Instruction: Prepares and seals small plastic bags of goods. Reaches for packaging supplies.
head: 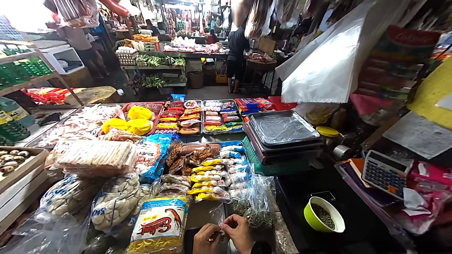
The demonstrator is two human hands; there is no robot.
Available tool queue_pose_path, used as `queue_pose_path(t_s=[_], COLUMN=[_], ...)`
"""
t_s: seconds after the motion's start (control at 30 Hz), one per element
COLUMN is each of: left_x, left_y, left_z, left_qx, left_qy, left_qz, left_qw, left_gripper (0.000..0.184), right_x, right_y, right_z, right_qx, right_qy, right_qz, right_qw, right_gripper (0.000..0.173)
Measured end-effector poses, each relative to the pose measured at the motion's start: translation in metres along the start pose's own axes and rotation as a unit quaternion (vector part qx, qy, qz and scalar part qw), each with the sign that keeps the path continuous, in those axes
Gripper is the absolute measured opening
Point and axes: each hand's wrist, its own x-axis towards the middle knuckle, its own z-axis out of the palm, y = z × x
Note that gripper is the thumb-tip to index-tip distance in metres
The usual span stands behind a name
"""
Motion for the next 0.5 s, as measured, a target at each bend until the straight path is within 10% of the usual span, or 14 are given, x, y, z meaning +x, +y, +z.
queue_pose_path(t_s=[0.33, 0.5], left_x=[0.009, 0.010], left_y=[0.014, 0.028], left_z=[-0.014, -0.009], left_qx=[-0.053, 0.023], left_qy=[-0.030, -0.025], left_qz=[-0.192, -0.165], left_qw=[0.979, 0.986], left_gripper=[0.011, 0.011], right_x=[0.000, -0.004], right_y=[0.011, 0.011], right_z=[-0.004, 0.009], right_qx=[-0.028, -0.059], right_qy=[-0.083, -0.010], right_qz=[-0.138, -0.171], right_qw=[0.987, 0.983], right_gripper=[0.029, 0.039])
